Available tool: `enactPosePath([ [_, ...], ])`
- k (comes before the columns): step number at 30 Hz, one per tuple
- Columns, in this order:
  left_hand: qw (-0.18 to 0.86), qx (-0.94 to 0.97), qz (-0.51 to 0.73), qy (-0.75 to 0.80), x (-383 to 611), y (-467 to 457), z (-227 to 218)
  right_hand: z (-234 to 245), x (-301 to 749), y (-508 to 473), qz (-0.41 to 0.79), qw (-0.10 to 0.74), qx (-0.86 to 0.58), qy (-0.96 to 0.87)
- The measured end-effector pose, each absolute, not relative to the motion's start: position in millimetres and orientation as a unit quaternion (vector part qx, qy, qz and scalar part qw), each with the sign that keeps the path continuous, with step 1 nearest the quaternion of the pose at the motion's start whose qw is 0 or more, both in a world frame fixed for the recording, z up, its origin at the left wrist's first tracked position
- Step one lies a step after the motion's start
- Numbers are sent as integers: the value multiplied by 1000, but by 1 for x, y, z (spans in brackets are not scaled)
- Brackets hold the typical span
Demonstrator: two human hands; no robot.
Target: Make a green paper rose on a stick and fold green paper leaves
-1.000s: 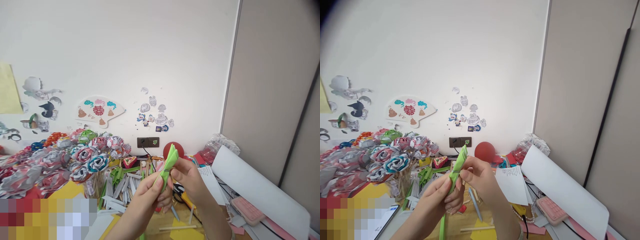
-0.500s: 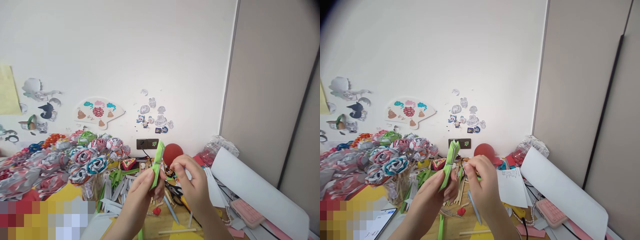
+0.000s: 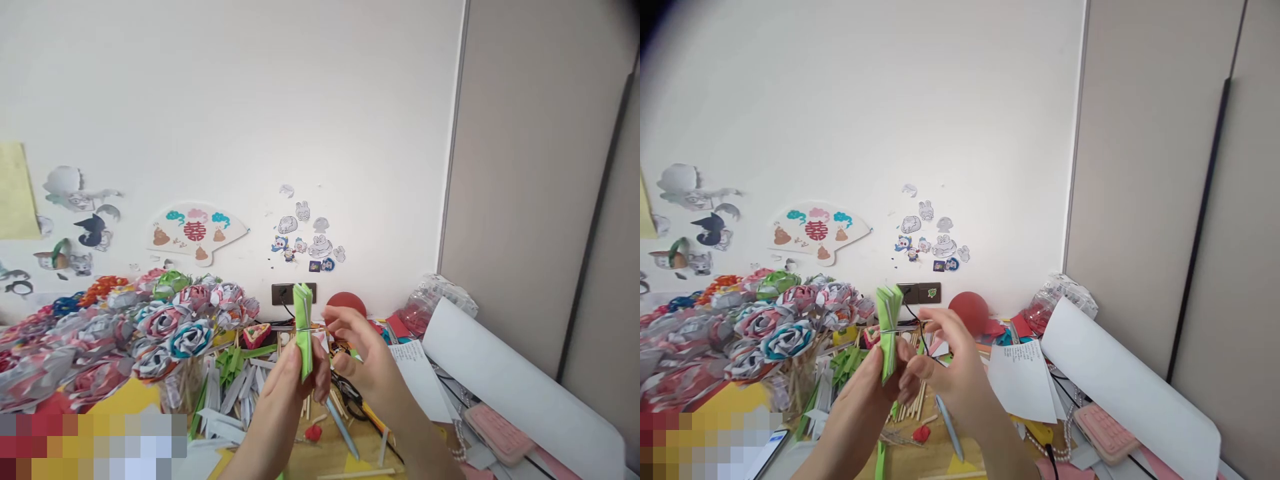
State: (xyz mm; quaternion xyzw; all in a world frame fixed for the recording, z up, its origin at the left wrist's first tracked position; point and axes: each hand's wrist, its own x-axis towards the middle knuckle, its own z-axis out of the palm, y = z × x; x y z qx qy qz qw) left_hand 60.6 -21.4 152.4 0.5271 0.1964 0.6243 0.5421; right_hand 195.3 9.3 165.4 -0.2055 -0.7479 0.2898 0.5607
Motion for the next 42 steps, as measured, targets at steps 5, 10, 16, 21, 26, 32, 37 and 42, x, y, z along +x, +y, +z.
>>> enactPosePath([
  [5,490,546,638,235,58,-25,153,160,194,13,52,620,-209,-755],
  [10,368,605,623,332,55,-25,143,167,187,1,152,551,-227,-788],
  [16,399,569,643,323,58,-23,139,173,189,0,296,476,-182,-808],
  [21,365,588,626,360,56,-22,133,175,193,1,293,467,-146,-822],
  [26,222,653,555,465,52,-18,137,176,190,-1,244,504,-184,-808],
  [32,-14,710,538,454,33,-15,158,169,187,1,52,525,-267,-806],
  [37,-147,674,581,431,19,-22,165,169,184,0,-15,510,-279,-813],
  [42,-306,727,487,375,17,-26,173,168,184,3,-49,501,-288,-815],
])
